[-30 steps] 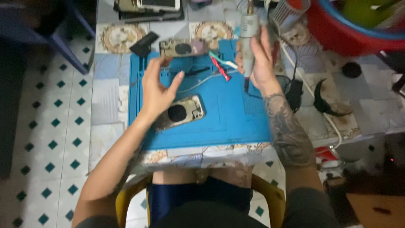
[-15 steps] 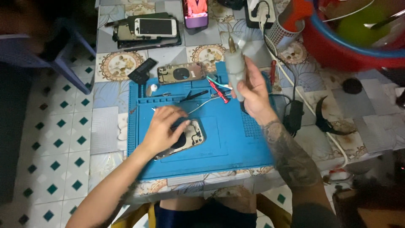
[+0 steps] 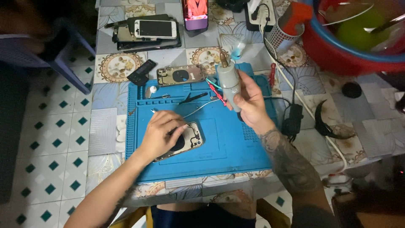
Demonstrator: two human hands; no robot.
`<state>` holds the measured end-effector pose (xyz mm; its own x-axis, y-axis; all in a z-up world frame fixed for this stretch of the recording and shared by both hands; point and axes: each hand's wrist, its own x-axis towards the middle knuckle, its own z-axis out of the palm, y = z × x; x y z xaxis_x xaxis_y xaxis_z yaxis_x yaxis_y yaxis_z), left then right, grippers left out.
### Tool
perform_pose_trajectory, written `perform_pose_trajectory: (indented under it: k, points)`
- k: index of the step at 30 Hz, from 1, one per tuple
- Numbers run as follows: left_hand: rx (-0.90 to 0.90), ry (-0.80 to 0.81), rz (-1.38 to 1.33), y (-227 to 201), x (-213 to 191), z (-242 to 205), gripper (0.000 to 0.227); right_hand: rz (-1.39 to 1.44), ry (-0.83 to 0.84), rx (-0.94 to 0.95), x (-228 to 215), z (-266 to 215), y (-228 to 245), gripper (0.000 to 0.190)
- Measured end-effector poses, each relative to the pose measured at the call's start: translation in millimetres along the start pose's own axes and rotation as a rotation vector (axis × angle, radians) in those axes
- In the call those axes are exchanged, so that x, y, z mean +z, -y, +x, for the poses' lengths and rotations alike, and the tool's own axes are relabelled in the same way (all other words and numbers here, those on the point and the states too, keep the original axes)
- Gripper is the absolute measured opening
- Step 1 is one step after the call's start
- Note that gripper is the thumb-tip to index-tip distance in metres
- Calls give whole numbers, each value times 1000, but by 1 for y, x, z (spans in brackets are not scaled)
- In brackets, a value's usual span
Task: The person uses a red screwdriver to remove screws from a disassembled phone back cover. They then use a rotary tool to grind or clean the edges of a purple smartphone. The person handles both the phone back cover and the smartphone during the process.
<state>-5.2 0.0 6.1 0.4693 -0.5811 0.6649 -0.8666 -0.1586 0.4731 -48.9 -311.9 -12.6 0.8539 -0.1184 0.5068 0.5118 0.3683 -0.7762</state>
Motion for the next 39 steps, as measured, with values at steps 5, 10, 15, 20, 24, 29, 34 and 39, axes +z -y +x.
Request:
perform_pose_trajectory:
  k: [5, 10, 15, 20, 24, 29, 34, 39]
  points:
    - [24, -80, -42, 2, 3, -1, 18, 23, 37, 15, 13, 0, 8, 61]
    - [-187, -158, -349, -11, 11, 12, 25, -32, 31, 146, 42, -13, 2, 54]
    - [-325, -216, -774, -30, 52, 24, 20, -138, 80, 156, 58, -36, -24, 59]
    - [-479, -430, -839, -27, 55, 51, 17, -1012, -134, -671, 87, -41, 6, 35]
    - [-510, -602, -1104, -24, 74, 76, 30, -1014, 97, -749, 107, -47, 6, 25]
    - [-620, -608, -1185, -58, 83, 78, 30, -687, -27, -295, 58, -43, -30, 22]
    - [-597, -271, -972, -49, 86, 51, 35, -650, -14, -354, 72, -28, 4, 67]
    - [-335, 23, -301, -64, 10, 12, 63, -737, -18, -401, 57, -28, 6, 65]
